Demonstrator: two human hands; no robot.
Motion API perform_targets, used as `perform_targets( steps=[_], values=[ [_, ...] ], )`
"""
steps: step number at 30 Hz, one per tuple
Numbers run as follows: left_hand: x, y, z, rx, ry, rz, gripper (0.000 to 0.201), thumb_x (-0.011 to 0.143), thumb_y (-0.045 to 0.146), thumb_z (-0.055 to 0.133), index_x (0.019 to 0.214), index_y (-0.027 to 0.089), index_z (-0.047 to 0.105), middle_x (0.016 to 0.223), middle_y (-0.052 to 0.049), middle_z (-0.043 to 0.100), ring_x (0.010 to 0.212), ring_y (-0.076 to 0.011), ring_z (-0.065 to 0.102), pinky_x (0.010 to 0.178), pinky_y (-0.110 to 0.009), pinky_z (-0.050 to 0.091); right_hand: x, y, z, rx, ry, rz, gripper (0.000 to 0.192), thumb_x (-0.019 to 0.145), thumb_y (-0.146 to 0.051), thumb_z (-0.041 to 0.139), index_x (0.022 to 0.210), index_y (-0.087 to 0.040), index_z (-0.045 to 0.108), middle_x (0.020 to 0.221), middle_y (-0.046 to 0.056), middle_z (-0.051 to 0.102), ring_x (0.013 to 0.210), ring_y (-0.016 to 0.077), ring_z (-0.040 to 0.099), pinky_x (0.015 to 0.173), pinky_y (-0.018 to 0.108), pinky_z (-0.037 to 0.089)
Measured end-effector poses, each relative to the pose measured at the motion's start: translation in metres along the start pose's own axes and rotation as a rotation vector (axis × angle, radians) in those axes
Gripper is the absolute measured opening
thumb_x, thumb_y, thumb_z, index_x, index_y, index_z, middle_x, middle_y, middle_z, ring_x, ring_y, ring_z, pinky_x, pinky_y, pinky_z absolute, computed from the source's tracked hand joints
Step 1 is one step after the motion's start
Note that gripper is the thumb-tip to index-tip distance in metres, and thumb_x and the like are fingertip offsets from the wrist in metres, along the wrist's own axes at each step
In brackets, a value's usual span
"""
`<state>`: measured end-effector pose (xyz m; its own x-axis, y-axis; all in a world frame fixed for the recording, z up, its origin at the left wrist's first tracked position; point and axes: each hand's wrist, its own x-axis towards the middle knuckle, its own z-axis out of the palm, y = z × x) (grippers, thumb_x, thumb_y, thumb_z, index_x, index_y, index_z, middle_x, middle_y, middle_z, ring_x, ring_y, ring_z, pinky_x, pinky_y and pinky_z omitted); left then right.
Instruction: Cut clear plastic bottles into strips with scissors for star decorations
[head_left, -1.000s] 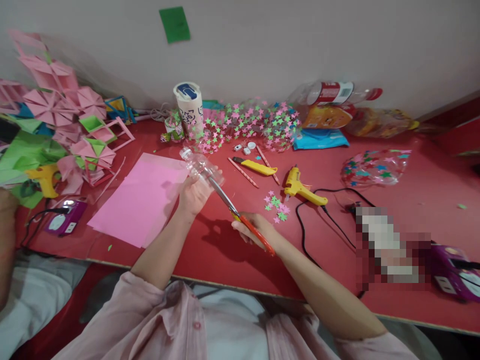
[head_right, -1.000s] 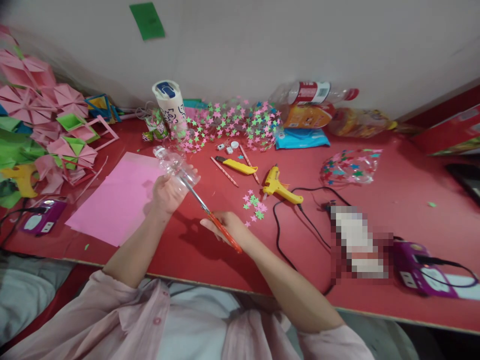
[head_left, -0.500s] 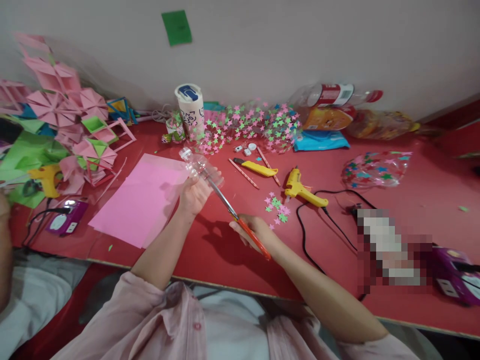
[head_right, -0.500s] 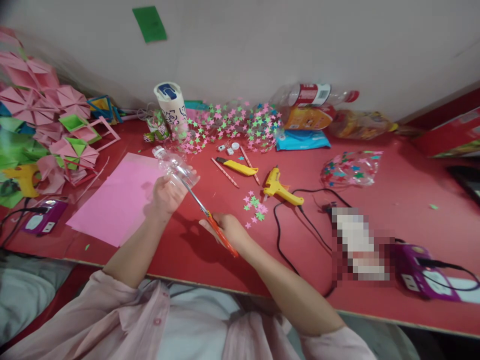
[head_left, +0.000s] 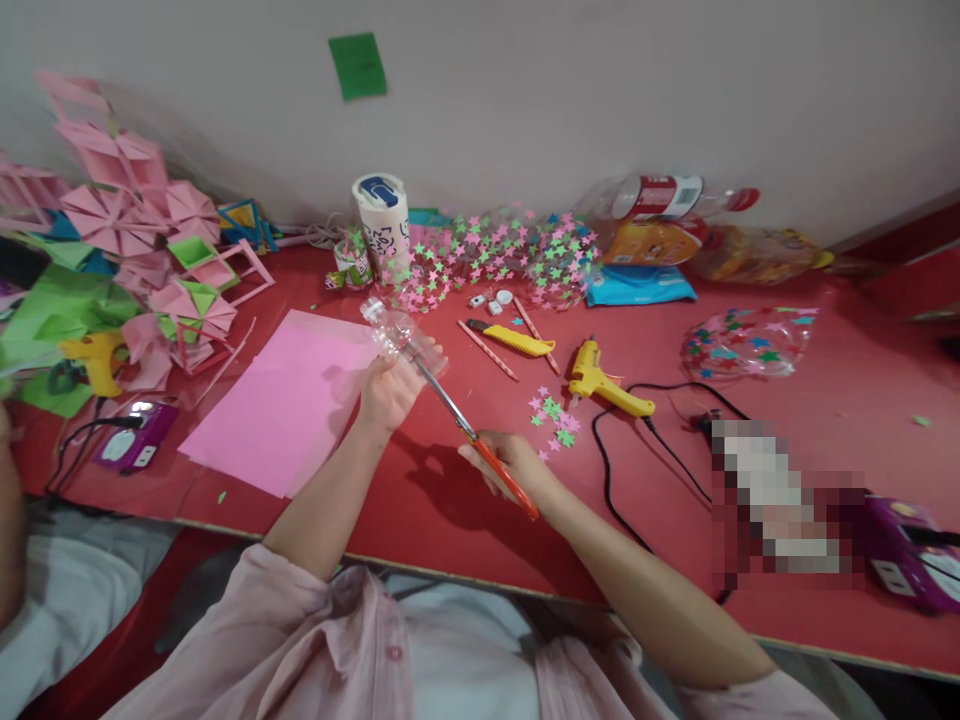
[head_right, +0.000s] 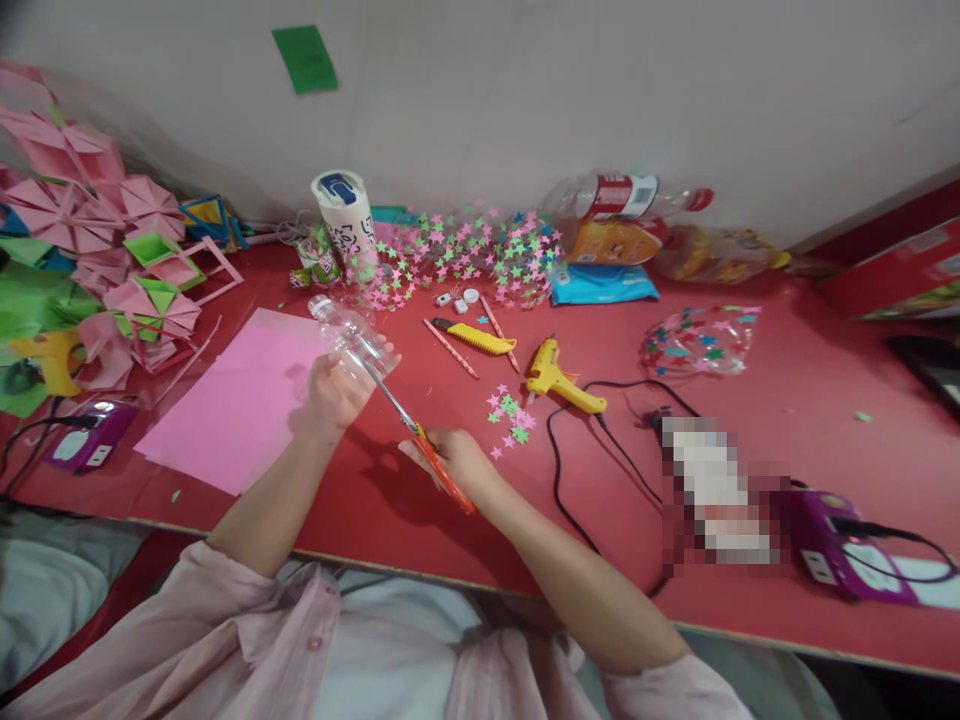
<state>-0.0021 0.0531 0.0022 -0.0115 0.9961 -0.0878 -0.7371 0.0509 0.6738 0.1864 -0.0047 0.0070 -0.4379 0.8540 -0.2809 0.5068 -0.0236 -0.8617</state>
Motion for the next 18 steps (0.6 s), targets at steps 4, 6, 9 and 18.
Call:
perform_targets(
  steps=[4, 6, 9, 18],
  values=[
    [0.001, -0.003, -0.001, 0.003, -0.028, -0.015, 0.042, 0.068, 0.035, 0.056, 0.107, 0.019, 0.061, 0.111, -0.011, 0.069, 0.125, -0.0327, 0.054, 0.106, -0.053, 0.039, 0.000, 0.001, 0.000, -0.026, -0.010, -0.002, 0.054, 0.078, -0.073, 0.048, 0.059, -0.023, 0.036, 0.043, -0.004, 0.044, 0.041, 0.0105, 0.042, 0.046, 0.024, 0.032],
    [0.002, -0.005, -0.004, 0.013, -0.053, -0.031, 0.039, 0.067, 0.035, 0.057, 0.102, 0.018, 0.062, 0.109, -0.011, 0.069, 0.126, -0.0333, 0.053, 0.107, -0.052, 0.039, 0.000, 0.001, 0.000, -0.036, -0.019, 0.005, 0.054, 0.078, -0.072, 0.048, 0.059, -0.023, 0.037, 0.044, -0.004, 0.045, 0.042, 0.0105, 0.042, 0.046, 0.024, 0.032],
    [0.002, -0.009, -0.006, 0.016, -0.069, -0.049, 0.034, 0.066, 0.035, 0.059, 0.094, 0.017, 0.063, 0.106, -0.011, 0.070, 0.126, -0.0334, 0.053, 0.107, -0.052, 0.039, 0.000, 0.001, 0.000, -0.016, -0.004, 0.010, 0.054, 0.078, -0.073, 0.046, 0.059, -0.023, 0.036, 0.043, -0.005, 0.044, 0.041, 0.0104, 0.042, 0.046, 0.024, 0.031],
    [0.001, -0.010, -0.003, 0.049, -0.050, -0.015, 0.040, 0.065, 0.040, 0.059, 0.099, 0.018, 0.062, 0.105, -0.010, 0.070, 0.122, -0.0338, 0.056, 0.105, -0.055, 0.038, -0.002, -0.004, 0.004, 0.017, 0.023, 0.027, 0.055, 0.079, -0.073, 0.045, 0.058, -0.024, 0.032, 0.038, -0.005, 0.042, 0.038, 0.0099, 0.041, 0.045, 0.023, 0.032]
  ],
)
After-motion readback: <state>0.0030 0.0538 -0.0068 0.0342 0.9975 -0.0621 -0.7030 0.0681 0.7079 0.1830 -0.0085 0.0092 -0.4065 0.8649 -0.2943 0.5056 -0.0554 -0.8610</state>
